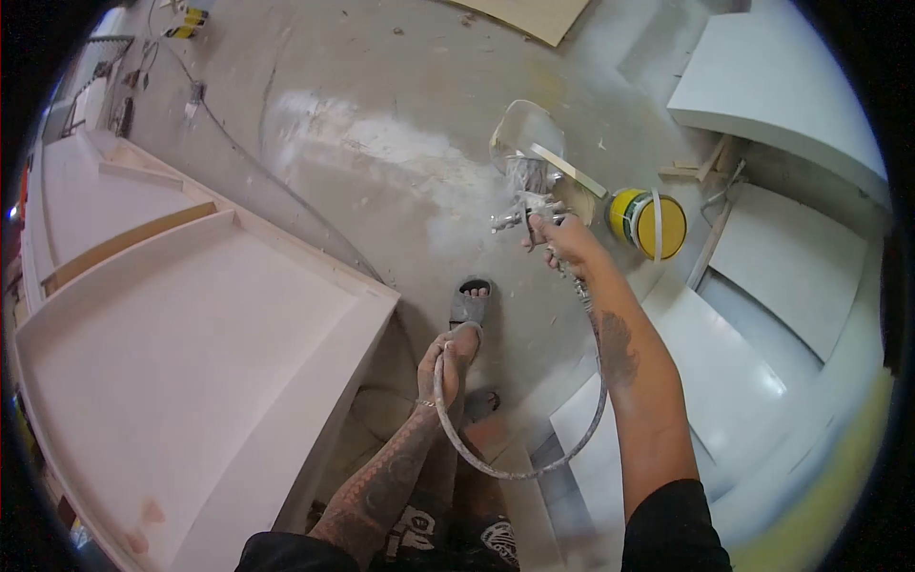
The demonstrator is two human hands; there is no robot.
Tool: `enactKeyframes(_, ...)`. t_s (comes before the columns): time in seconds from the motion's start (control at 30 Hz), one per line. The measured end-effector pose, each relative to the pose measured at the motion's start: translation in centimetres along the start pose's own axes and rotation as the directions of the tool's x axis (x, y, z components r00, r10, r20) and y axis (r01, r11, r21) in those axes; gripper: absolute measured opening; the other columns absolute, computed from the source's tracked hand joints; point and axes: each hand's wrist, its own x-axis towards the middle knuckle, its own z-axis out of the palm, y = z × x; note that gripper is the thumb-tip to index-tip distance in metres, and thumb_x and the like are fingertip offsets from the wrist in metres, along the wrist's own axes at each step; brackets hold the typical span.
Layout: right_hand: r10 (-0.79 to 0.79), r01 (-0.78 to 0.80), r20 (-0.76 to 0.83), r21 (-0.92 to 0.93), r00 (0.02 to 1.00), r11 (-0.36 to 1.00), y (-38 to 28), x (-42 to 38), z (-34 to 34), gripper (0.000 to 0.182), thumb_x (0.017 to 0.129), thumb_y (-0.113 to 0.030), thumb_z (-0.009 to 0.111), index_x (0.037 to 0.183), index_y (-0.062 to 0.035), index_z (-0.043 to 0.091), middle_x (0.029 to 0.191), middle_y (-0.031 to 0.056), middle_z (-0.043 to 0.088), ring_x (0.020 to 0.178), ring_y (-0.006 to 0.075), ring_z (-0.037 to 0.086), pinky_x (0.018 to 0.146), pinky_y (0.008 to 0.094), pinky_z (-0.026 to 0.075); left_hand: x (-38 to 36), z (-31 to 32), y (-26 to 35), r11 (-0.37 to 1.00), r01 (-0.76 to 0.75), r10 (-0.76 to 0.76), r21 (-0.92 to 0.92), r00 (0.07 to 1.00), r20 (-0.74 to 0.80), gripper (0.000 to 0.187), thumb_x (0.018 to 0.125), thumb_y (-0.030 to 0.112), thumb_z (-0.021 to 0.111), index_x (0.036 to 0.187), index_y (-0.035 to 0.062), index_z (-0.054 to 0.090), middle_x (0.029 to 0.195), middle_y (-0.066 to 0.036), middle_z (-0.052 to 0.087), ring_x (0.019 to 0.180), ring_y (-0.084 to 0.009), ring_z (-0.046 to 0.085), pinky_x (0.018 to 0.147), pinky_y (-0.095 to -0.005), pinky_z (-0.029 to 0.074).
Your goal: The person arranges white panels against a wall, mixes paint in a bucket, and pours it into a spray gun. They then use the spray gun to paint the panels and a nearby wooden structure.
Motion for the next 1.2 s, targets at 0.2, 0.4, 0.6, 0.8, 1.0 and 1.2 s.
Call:
enactKeyframes(0.2, 0.104, -0.158, 0.211, 0.258, 0.972, 0.953, -2.3, 1.2, -1.5, 0.035, 0.092, -0.041, 0.055, 0.105, -0.0088, 0.052, 0.085, 0.0086, 0.067, 0.049, 0.0073, 0.045, 0.040, 0.0208, 0.038, 0.0, -0.8, -0.9, 0.999, 0.022, -0.021, 0.027, 0.999, -0.039, 0.034, 0.097, 0.029, 0.049, 0.110, -0.0013, 0.059, 0.092, -0.007, 0.062, 0.084, -0.0118, 0.056, 0.074, -0.0255, 0.046)
enactKeyframes(0.4, 0.010, -0.246, 0.350, 0.637, 0.937, 0.731, 0.1, 3.2, -1.4, 0.040, 0.094, -0.044, 0.048, 0.115, -0.0092, 0.046, 0.094, 0.0100, 0.063, 0.050, 0.0042, 0.043, 0.041, 0.0175, 0.037, 0.1, -0.1, -0.3, 0.993, 0.096, -0.103, -0.062, 0.988, -0.117, 0.037, 0.098, 0.030, 0.047, 0.107, -0.0035, 0.060, 0.088, -0.011, 0.065, 0.080, -0.0134, 0.059, 0.071, -0.0254, 0.047)
enactKeyframes(0.6, -0.162, -0.296, 0.401, 0.845, 0.902, 0.446, 2.8, 4.5, -0.8, 0.035, 0.097, -0.041, 0.045, 0.115, -0.0111, 0.046, 0.096, 0.0146, 0.064, 0.047, 0.0054, 0.041, 0.040, 0.0185, 0.038, 1.2, -1.2, -0.7, 0.954, 0.301, -0.295, 0.014, 0.943, -0.151, 0.040, 0.097, 0.034, 0.049, 0.104, -0.0024, 0.063, 0.090, -0.009, 0.065, 0.080, -0.0119, 0.057, 0.071, -0.0240, 0.046)
enactKeyframes(0.8, -0.322, -0.326, 0.410, 0.902, 0.853, 0.284, 4.8, 4.9, 0.5, 0.035, 0.096, -0.039, 0.047, 0.113, -0.0091, 0.053, 0.097, 0.0158, 0.064, 0.046, 0.0068, 0.043, 0.038, 0.0195, 0.037, 1.6, -1.1, 3.0, 0.946, 0.320, -0.324, -0.055, 0.933, -0.156, 0.041, 0.096, 0.037, 0.049, 0.101, -0.0006, 0.064, 0.090, -0.008, 0.065, 0.082, -0.0126, 0.057, 0.074, -0.0261, 0.046)
enactKeyframes(1.0, -0.397, -0.325, 0.418, 0.903, 0.817, 0.281, 5.1, 4.3, 0.5, 0.038, 0.095, -0.039, 0.049, 0.110, -0.0049, 0.054, 0.096, 0.0147, 0.063, 0.045, 0.0066, 0.042, 0.038, 0.0193, 0.036, 1.8, -1.3, 0.4, 0.945, 0.328, -0.319, 0.020, 0.930, -0.181, 0.039, 0.096, 0.035, 0.049, 0.099, -0.0013, 0.064, 0.085, -0.007, 0.063, 0.078, -0.0134, 0.057, 0.072, -0.0257, 0.046)
enactKeyframes(1.2, -0.362, -0.294, 0.402, 0.901, 0.841, 0.318, 4.5, 3.2, 0.7, 0.038, 0.094, -0.041, 0.051, 0.108, -0.0052, 0.054, 0.089, 0.0122, 0.064, 0.043, 0.0062, 0.041, 0.037, 0.0200, 0.034, 1.4, -1.5, -7.5, 0.993, 0.107, -0.113, -0.044, 0.982, -0.152, 0.036, 0.095, 0.033, 0.052, 0.098, -0.0010, 0.064, 0.080, -0.006, 0.062, 0.074, -0.0124, 0.055, 0.067, -0.0264, 0.045)
